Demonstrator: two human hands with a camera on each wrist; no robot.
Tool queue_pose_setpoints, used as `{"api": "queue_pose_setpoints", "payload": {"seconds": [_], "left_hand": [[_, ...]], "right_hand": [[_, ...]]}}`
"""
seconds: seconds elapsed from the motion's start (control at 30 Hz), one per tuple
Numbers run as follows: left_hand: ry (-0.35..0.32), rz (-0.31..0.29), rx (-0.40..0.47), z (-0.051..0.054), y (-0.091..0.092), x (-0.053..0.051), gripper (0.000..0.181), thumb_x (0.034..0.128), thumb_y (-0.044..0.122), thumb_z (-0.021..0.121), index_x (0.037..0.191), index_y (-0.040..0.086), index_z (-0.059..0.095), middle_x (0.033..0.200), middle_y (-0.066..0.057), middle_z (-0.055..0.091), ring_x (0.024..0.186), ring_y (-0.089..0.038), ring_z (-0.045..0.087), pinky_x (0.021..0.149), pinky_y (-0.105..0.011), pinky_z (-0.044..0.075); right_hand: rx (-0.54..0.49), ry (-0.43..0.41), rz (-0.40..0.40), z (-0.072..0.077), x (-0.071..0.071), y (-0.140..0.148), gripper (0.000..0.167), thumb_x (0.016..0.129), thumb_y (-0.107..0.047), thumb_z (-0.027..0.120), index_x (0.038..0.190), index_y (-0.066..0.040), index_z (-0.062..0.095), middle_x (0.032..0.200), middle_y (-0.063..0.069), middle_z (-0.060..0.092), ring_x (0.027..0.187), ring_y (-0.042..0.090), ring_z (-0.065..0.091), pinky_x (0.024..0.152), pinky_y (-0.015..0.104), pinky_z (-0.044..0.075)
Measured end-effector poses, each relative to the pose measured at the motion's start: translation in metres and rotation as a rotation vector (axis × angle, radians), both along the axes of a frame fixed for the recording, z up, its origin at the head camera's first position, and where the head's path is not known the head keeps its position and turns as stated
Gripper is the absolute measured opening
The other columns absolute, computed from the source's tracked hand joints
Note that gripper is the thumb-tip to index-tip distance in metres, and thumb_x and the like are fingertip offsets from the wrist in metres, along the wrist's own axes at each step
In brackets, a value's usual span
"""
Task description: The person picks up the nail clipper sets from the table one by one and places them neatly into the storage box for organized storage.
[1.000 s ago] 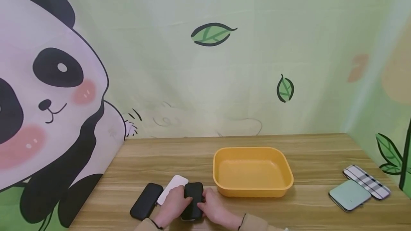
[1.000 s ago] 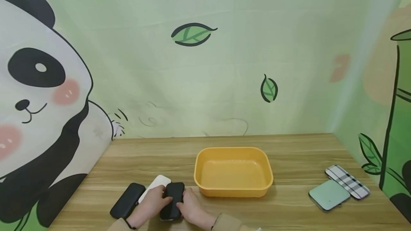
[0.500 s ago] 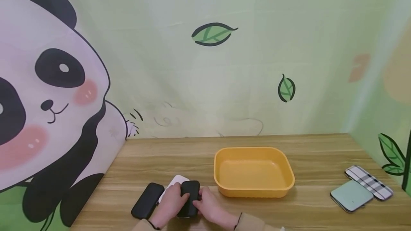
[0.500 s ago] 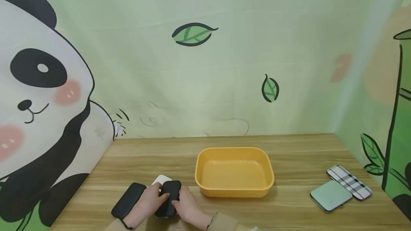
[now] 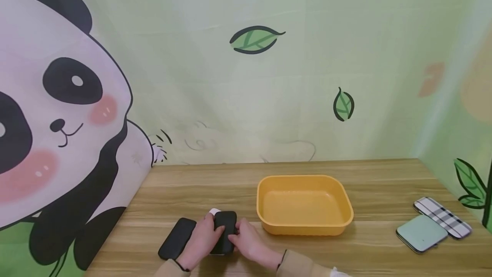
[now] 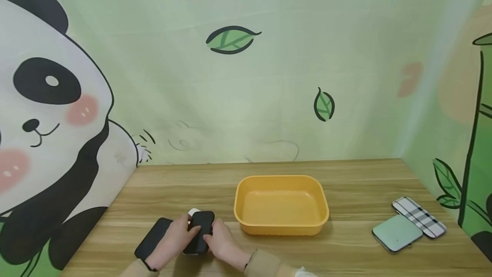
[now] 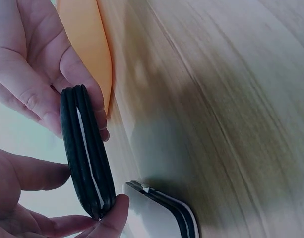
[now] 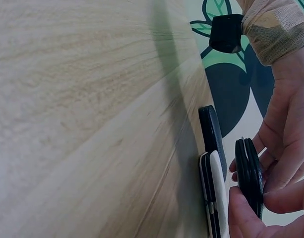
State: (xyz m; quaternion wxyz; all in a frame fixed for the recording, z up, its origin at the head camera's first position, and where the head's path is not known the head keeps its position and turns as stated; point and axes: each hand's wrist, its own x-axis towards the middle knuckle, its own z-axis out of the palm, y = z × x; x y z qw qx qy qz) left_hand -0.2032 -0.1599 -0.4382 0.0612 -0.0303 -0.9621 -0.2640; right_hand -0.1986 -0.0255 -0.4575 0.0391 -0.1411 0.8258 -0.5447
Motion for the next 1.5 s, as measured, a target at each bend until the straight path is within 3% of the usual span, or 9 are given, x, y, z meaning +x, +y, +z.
{"api": "queue_pose_setpoints", "payload": {"seconds": [0.4,0.8,1.03,1.5], "left_hand": [[-0.027,0.021,-0.016,0.008,0.003,-0.005,0.033,0.0809,0.012,0.065,0.093,-0.013,0.049,0.083,-0.022,0.049,0.079,-0.034,0.054,0.068,-0.045,0.044],[-0.016,0.019,0.008,0.016,0.001,-0.007,0.03,0.081,0.013,0.065,0.091,-0.011,0.05,0.082,-0.02,0.051,0.078,-0.032,0.053,0.068,-0.044,0.044],[0.044,-0.006,-0.002,0.021,0.006,-0.011,0.03,0.0804,0.012,0.066,0.088,-0.013,0.051,0.08,-0.022,0.053,0.078,-0.035,0.055,0.067,-0.044,0.045],[0.063,0.004,0.013,0.021,0.013,-0.013,0.028,0.0796,0.012,0.067,0.083,-0.01,0.05,0.077,-0.019,0.051,0.075,-0.033,0.054,0.065,-0.043,0.044]], "right_hand": [[-0.003,-0.031,0.008,0.008,-0.004,0.0,0.018,0.082,0.006,0.061,0.09,0.01,0.045,0.073,0.012,0.052,0.059,0.024,0.057,0.047,0.028,0.047],[-0.074,-0.122,0.029,0.017,-0.009,0.002,0.021,0.083,0.006,0.059,0.095,0.012,0.044,0.081,0.018,0.055,0.072,0.028,0.059,0.059,0.039,0.05],[-0.089,-0.115,0.043,0.022,-0.014,0.008,0.018,0.083,0.006,0.058,0.094,0.013,0.046,0.083,0.02,0.057,0.07,0.028,0.06,0.059,0.039,0.05],[-0.101,-0.069,0.021,0.023,-0.02,0.013,0.023,0.083,0.002,0.061,0.095,0.013,0.045,0.079,0.017,0.057,0.071,0.027,0.06,0.059,0.039,0.05]]}}
